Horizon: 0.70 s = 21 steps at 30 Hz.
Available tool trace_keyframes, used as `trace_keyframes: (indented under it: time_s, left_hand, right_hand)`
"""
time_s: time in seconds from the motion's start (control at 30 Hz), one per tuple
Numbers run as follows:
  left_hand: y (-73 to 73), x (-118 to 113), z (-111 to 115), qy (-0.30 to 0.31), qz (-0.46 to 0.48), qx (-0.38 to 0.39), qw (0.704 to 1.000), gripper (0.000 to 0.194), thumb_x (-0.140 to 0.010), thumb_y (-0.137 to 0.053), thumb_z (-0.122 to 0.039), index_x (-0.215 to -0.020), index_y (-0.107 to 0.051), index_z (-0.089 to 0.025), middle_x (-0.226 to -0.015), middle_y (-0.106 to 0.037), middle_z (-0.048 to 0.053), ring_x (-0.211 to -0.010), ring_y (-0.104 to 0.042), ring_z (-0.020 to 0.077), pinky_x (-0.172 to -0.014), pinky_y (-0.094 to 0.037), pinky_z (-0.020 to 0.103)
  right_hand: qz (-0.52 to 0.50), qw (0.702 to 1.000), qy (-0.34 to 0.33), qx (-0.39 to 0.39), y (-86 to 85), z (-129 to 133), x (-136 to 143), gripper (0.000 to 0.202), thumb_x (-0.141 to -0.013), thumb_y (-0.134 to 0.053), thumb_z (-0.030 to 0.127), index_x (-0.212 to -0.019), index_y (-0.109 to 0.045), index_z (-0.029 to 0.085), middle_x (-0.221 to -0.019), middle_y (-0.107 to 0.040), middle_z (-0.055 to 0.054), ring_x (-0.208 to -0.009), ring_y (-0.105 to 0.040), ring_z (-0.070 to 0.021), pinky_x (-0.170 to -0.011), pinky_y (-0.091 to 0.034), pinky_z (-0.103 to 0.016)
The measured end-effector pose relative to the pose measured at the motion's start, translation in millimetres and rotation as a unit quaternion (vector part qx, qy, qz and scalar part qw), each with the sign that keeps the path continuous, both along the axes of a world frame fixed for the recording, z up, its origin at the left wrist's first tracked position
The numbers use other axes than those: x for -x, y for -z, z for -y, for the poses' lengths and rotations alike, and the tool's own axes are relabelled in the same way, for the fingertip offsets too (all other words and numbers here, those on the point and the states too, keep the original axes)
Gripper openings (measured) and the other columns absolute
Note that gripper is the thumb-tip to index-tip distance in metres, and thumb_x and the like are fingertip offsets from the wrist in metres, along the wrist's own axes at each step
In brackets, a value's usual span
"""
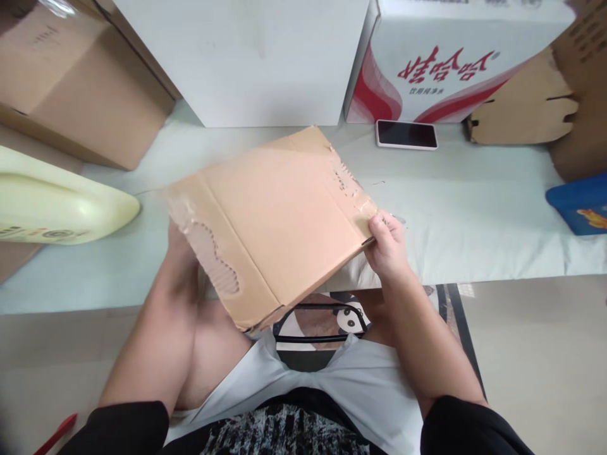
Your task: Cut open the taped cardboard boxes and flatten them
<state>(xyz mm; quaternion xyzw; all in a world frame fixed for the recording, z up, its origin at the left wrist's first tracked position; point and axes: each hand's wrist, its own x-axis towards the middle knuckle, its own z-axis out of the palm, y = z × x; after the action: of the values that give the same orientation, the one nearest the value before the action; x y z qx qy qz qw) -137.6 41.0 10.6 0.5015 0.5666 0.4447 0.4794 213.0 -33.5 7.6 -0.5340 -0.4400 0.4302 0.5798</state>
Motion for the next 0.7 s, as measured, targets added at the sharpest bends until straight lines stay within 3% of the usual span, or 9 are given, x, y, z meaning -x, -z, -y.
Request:
trace_keyframes:
  time_s: [0.1,0.2,0.27,0.33,0.43,0.5,0.6,0.7]
  left_hand:
    - [-2.8,-3.7,-1.3,-0.056,0.037,0.011,0.998,0.037,-0.068,-0.086,-0.045,-0.079,-0.064,-0.017,-0.082,-0.075,0.0,-0.087,-0.065,0.0204,-0.083,-0.058,0.036]
    - [-9.1,-7.7,-1.0,-0.085,0.086,0.043,0.992,0.044,-0.068,-0.085,-0.055,-0.081,-0.067,-0.017,-0.083,-0.076,0.002,-0.082,-0.066,0.0195,-0.079,-0.06,0.037]
    - [-14.1,-8.2,0.5,-0.084,0.116,0.074,0.987,0.048,-0.067,-0.085,-0.06,-0.086,-0.069,-0.019,-0.089,-0.079,0.003,-0.086,-0.07,0.022,-0.079,-0.063,0.039]
    - [-17.5,-7.5,2.8,-0.064,0.138,0.107,0.983,0.051,-0.063,-0.088,-0.061,-0.089,-0.071,-0.021,-0.093,-0.081,0.003,-0.093,-0.073,0.0249,-0.083,-0.065,0.041]
    - [-16.8,-7.2,6.3,-0.016,0.157,0.154,0.975,0.056,-0.052,-0.095,-0.058,-0.088,-0.071,-0.022,-0.091,-0.082,0.004,-0.1,-0.076,0.0311,-0.089,-0.066,0.047]
    - [-13.0,-8.1,7.9,0.016,0.165,0.179,0.97,0.058,-0.048,-0.096,-0.057,-0.086,-0.071,-0.021,-0.087,-0.082,0.006,-0.106,-0.076,0.0376,-0.09,-0.067,0.053]
    - [-7.6,-8.7,9.0,0.055,0.169,0.202,0.963,0.06,-0.048,-0.096,-0.059,-0.087,-0.072,-0.02,-0.083,-0.081,0.008,-0.109,-0.076,0.0441,-0.089,-0.066,0.06]
    - [-7.2,-6.8,11.3,0.081,0.171,0.215,0.958,0.059,-0.048,-0.098,-0.059,-0.086,-0.074,-0.021,-0.085,-0.082,0.007,-0.104,-0.077,0.0431,-0.089,-0.066,0.061]
  right_hand:
    - [0.006,1.0,-0.014,0.026,-2.3,0.3,-3.1,0.047,-0.081,-0.074,0.074,-0.08,-0.065,0.028,-0.073,-0.071,-0.001,-0.072,-0.072,-0.0249,-0.069,-0.064,-0.042]
    - [-0.002,0.995,-0.087,0.058,-8.8,0.0,-11.2,0.06,-0.074,-0.068,0.088,-0.075,-0.066,0.028,-0.069,-0.071,-0.002,-0.069,-0.073,-0.0263,-0.068,-0.065,-0.043]
    - [-0.013,0.99,-0.124,0.071,-13.6,-1.3,-18.7,0.068,-0.076,-0.058,0.095,-0.072,-0.067,0.027,-0.064,-0.07,-0.004,-0.063,-0.071,-0.0253,-0.064,-0.064,-0.043]
    - [-0.007,0.993,-0.098,0.058,-16.2,-3.4,-24.8,0.064,-0.082,-0.057,0.089,-0.075,-0.07,0.027,-0.063,-0.07,-0.003,-0.059,-0.069,-0.0217,-0.062,-0.063,-0.039]
    - [0.041,0.999,-0.026,0.024,-13.7,-7.1,-26.5,0.037,-0.089,-0.07,0.067,-0.089,-0.074,0.029,-0.081,-0.077,-0.001,-0.075,-0.074,-0.0183,-0.076,-0.065,-0.035]
    - [0.09,0.995,-0.033,0.026,-9.5,-9.0,-22.9,0.029,-0.089,-0.075,0.056,-0.1,-0.074,0.03,-0.102,-0.08,-0.003,-0.093,-0.076,-0.0191,-0.09,-0.065,-0.037]
    - [0.131,0.986,-0.093,0.04,-4.8,-10.6,-16.6,0.035,-0.089,-0.079,0.049,-0.117,-0.071,0.029,-0.124,-0.077,-0.006,-0.109,-0.076,-0.0223,-0.1,-0.064,-0.043]
    - [0.093,0.987,-0.127,0.037,-4.4,-10.8,-14.7,0.047,-0.087,-0.08,0.052,-0.127,-0.068,0.03,-0.127,-0.077,-0.007,-0.115,-0.075,-0.0238,-0.106,-0.061,-0.046]
